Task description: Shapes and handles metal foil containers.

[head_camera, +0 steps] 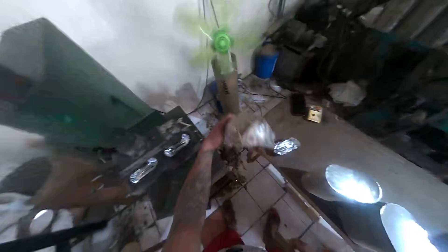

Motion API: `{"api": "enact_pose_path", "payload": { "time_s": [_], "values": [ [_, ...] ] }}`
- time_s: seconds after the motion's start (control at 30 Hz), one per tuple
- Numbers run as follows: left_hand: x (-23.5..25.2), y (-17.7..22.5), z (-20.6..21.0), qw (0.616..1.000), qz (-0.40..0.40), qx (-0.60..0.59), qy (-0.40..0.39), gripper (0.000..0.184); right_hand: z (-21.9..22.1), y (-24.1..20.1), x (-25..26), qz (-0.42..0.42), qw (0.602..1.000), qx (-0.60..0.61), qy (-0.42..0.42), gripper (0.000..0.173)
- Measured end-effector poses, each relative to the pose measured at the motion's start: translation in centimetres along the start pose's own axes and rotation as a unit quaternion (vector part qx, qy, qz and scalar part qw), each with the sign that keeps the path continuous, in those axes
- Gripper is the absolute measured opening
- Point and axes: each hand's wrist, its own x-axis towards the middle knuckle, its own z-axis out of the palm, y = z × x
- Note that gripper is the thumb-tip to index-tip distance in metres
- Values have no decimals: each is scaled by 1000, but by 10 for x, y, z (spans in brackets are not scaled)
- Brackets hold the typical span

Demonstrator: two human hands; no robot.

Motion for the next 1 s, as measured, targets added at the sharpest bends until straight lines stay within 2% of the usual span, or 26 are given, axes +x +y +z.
{"api": "enact_pose_path", "payload": {
  "time_s": [0.07, 0.1, 0.13, 0.17, 0.23, 0.3, 0.33, 0.37, 0.43, 0.53, 0.57, 0.6, 0.63, 0.7, 0.73, 0.8, 0.83, 0.9, 0.93, 1.0],
  "values": [
    [23, -2, -28, 994, 35, -50, 92, 50, 1, -23, 20, -17, 998, 25, 52, 34],
    [21, -8, -39, 992, 42, -22, 115, 54, 2, -38, 33, -27, 997, 23, 71, 31],
    [6, -17, -50, 991, 32, 64, 114, 58, 5, -53, 50, -40, 995, 15, 91, 29],
    [-16, -30, -66, 977, -6, 186, 109, 62, 6, -70, 70, -47, 993, 8, 107, 27],
    [-44, -64, -113, 919, -111, 368, 86, 65, 4, -112, 111, -69, 988, -16, 137, 27],
    [-71, -83, -165, 879, -187, 438, 34, 62, 7, -170, 142, -120, 979, -26, 162, 26],
    [-85, -76, -182, 876, -192, 442, -10, 58, 12, -199, 158, -168, 970, -41, 171, 26],
    [-101, -65, -194, 879, -184, 437, -53, 55, 19, -225, 175, -232, 953, -78, 180, 25],
    [-136, -52, -212, 870, -175, 437, -146, 53, 35, -274, 201, -379, 885, -202, 180, 24],
    [-165, -74, -258, 814, -177, 512, -210, 48, 57, -336, 243, -565, 735, -358, 112, 22],
    [-172, -86, -272, 801, -162, 532, -220, 45, 62, -354, 260, -583, 703, -400, 73, 21],
    [-179, -87, -278, 793, -157, 544, -224, 42, 65, -373, 276, -561, 701, -440, 15, 24],
    [-186, -78, -276, 788, -156, 551, -227, 40, 67, -394, 289, -504, 715, -482, -52, 31],
    [-215, -49, -255, 800, -147, 531, -239, 36, 89, -420, 301, -406, 744, -515, -123, 38],
    [-233, -37, -242, 828, -113, 495, -239, 30, 109, -425, 299, -381, 767, -498, -137, 40],
    [-266, -32, -213, 898, 19, 380, -220, 19, 160, -441, 290, -364, 798, -454, -157, 39],
    [-278, -32, -196, 913, 53, 333, -227, 17, 187, -453, 283, -354, 795, -461, -175, 39],
    [-289, -27, -165, 927, 80, 280, -238, 24, 219, -473, 275, -349, 762, -506, -205, 35],
    [-290, -24, -156, 933, 80, 255, -242, 27, 216, -477, 276, -361, 742, -521, -218, 34],
    [-293, -22, -142, 953, 27, 182, -239, 30, 175, -481, 268, -374, 686, -564, -266, 41]
  ]
}}
